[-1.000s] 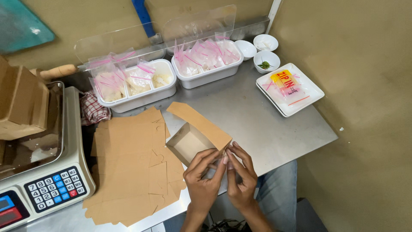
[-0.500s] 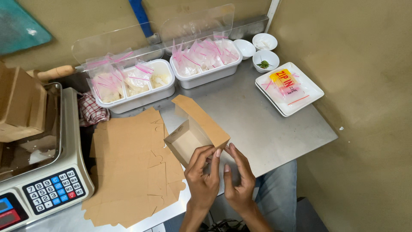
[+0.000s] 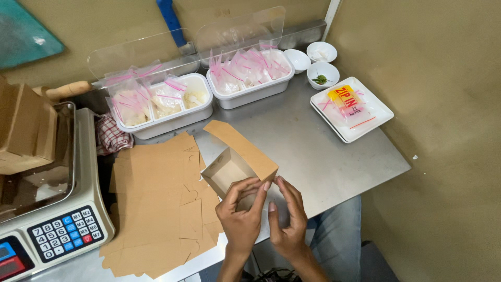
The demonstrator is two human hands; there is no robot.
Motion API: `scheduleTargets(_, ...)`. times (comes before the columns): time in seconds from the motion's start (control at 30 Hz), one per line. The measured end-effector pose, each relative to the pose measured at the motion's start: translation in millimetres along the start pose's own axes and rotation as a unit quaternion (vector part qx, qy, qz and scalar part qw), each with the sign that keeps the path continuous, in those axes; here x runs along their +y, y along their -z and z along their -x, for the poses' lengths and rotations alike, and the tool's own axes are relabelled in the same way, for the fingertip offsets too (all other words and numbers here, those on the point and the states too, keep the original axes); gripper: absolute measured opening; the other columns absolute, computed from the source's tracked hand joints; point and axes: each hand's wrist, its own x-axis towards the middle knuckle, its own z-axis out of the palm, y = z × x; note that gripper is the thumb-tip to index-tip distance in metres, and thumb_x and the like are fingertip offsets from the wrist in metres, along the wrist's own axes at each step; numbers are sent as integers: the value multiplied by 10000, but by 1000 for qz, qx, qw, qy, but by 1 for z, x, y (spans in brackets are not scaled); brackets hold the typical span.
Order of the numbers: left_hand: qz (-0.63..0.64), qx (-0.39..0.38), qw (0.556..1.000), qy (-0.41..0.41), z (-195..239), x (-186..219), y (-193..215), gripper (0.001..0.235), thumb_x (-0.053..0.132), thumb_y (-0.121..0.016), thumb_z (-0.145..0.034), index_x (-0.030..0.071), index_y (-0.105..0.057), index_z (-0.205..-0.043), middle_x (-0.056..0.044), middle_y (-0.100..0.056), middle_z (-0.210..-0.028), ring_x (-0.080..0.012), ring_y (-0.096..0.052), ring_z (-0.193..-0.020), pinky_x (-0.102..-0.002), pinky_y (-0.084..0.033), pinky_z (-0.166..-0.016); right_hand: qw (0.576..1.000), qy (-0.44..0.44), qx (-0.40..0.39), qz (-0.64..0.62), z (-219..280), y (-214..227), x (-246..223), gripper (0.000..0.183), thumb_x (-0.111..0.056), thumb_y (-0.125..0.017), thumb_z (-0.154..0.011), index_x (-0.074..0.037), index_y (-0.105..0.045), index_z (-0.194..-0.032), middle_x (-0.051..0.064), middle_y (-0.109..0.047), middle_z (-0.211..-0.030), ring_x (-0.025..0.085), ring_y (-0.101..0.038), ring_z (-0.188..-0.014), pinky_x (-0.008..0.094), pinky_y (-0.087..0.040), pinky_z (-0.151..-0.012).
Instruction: The person assembles cardboard boxes by hand, folding the flaps and interlocking the tabs of multiple flat cardboard sheets. The person then stacks the finished boxes on a scale.
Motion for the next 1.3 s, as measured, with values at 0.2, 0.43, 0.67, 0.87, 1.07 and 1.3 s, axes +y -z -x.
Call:
scheduleTargets(0.2, -31, -18, 999, -5, 6, -1, -1, 108, 122, -806, -874, 75, -725, -927, -34, -766, -873, -121, -765, -839, -233, -606, -788, 1000, -6, 12, -6, -5, -2, -1, 671, -74, -739, -893, -11, -458, -1498, 183, -606, -1390, 302, -615, -1287, 387, -602, -986)
scheduleTargets(0.43, -37, -95, 994, -43, 0, 7, -5, 104, 157, -794, -889, 86, -816, -961, -34, -790, -897, -157, -699, -904, -279, -589, -758, 997, -56, 45, -24, 2, -4, 9, 625, -89, -747, -910, -5, -463, -1460, 158, -597, -1365, 245, -661, -1185, 340, -612, -928)
scheduleTargets(0.67, -77, -136, 986, -61, -1, 4, -7, 131, 207, -704, -970, 87, -752, -948, -19, -743, -882, -156, -657, -839, -289, -540, -707, 995, -74, 56, -25, 8, -3, 21, 606, -116, -708, -923, 31, -450, -1452, 183, -606, -1352, 267, -660, -1188, 345, -619, -913)
scheduleTargets(0.87, -74, -251, 964, -46, -13, 27, 14, 303, 299, -708, -951, 114, -776, -1181, -43, -777, -1160, -204, -654, -1188, -349, -534, -1009, 987, -127, 57, -83, -4, 7, 23, 616, -328, -596, -1001, -7, -458, -1508, 166, -610, -1432, 262, -668, -1249, 366, -576, -1028)
scheduleTargets(1.07, -97, 2, 986, -135, -14, 16, 50, 161, 87, -723, -920, 54, -710, -1077, -87, -750, -1033, -208, -714, -995, -337, -577, -935, 947, -277, 83, -144, -41, 37, 37, 393, -133, -619, -984, 22, -662, -1343, 139, -751, -1232, 218, -719, -1119, 314, -590, -998)
scheduleTargets(1.3, -137, -81, 973, -168, -20, 1, 72, 548, 149, -772, -893, 44, -557, -1386, -166, -615, -1410, -314, -610, -1353, -442, -494, -1172, 935, -295, 58, -188, -64, 60, 72, 344, 6, -671, -925, 7, -725, -1264, 132, -777, -1130, 209, -740, -998, 338, -634, -864)
